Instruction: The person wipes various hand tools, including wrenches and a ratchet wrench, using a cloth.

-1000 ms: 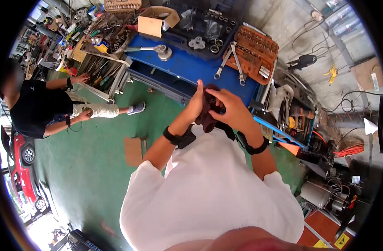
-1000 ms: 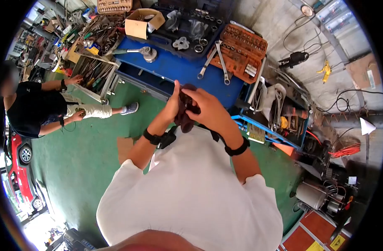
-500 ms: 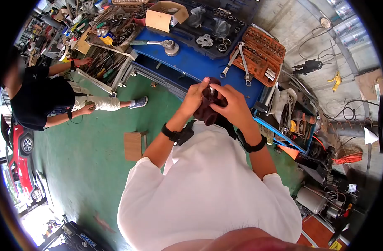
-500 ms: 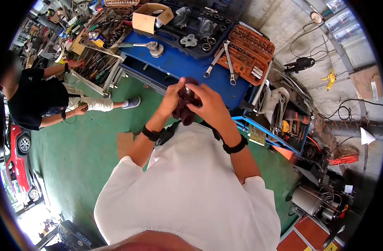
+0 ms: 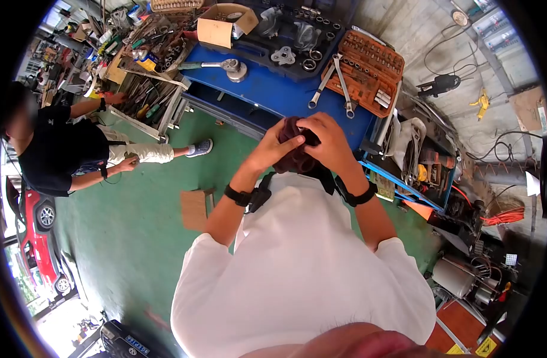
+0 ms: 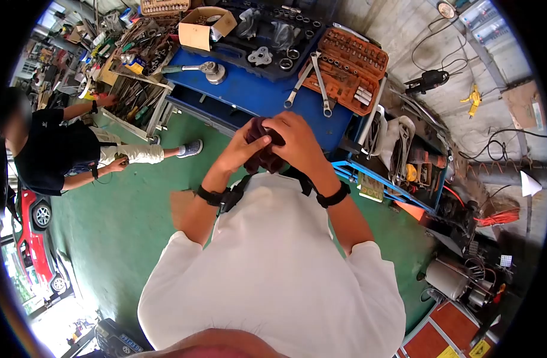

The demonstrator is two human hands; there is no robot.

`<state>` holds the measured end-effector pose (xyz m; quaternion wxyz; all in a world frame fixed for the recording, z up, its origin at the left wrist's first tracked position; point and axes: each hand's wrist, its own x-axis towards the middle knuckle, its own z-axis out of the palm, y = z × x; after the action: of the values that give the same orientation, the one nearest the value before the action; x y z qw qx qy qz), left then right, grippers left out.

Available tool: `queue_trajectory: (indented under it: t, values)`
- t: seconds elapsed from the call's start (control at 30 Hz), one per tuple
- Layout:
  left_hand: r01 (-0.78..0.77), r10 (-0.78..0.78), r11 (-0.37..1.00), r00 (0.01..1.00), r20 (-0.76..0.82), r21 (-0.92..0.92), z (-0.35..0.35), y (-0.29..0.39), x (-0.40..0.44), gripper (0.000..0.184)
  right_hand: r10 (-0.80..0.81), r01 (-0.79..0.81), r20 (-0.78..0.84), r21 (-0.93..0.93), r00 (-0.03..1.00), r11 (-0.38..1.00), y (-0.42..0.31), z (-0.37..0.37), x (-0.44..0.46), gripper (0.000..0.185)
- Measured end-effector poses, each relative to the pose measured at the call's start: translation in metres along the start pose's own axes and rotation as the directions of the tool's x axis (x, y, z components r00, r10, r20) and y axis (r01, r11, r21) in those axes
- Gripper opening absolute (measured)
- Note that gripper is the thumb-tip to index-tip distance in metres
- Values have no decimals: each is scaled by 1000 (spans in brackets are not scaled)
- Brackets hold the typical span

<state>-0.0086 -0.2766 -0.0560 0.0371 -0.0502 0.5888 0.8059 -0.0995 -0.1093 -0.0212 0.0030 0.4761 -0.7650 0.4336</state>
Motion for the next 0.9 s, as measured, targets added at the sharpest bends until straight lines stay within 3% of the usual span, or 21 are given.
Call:
queue_trajectory:
  t: [0.03, 0.13, 0.17, 0.2, 0.27, 0.4, 0.53, 0.6, 0.67, 0.73, 0.8, 0.87, 0.9]
  values:
    - [-63, 65, 997, 997, -49, 46, 5, -4, 4, 41, 59, -63, 65, 70, 996, 996, 1, -8, 0, 44]
    - [-26, 54, 974, 991, -121, 223, 12, 0, 9, 39, 70, -91, 109, 207, 992, 974, 8, -25, 1, 41]
    - [-38, 45, 998, 990, -133, 57, 19, 2, 11, 40, 38, -68, 133, 223, 990, 973, 14, -31, 2, 37]
    - [32, -7, 988, 987, -161, 152, 19, 3, 13, 42, 33, -70, 141, 263, 989, 962, 16, -35, 2, 35]
    - [-25, 42, 994, 986, -161, 107, 21, -5, 20, 42, -12, -41, 147, 355, 989, 934, 25, -36, 4, 31]
    - [26, -9, 988, 994, -112, 155, 30, -7, 28, 43, -5, -67, 179, 394, 984, 917, 40, -53, -4, 29]
    - [-9, 28, 947, 998, -55, 321, 46, -5, 34, 45, 109, -192, 242, 349, 964, 917, 43, -68, -11, 29]
    - [-14, 75, 857, 992, -99, 516, 59, -2, 37, 49, 156, -243, 278, 314, 948, 918, 49, -80, -11, 30]
    - [-67, 110, 863, 992, -56, 501, 66, 0, 41, 54, 226, -379, 375, 409, 899, 830, 51, -87, -15, 32]
    - [-66, 65, 947, 998, 15, 316, 66, -5, 40, 57, 190, -325, 329, 429, 925, 842, 60, -87, -21, 32]
    - [-62, 57, 946, 998, 24, 318, 74, -9, 43, 53, 123, -227, 292, 355, 948, 907, 65, -90, -27, 31]
    - [-64, 52, 946, 998, 46, 319, 81, -6, 45, 50, 133, -244, 287, 397, 949, 885, 72, -90, -33, 31]
    - [127, -153, 952, 986, 71, 278, 90, 10, 45, 57, 146, -256, 273, 428, 951, 867, 76, -91, -35, 30]
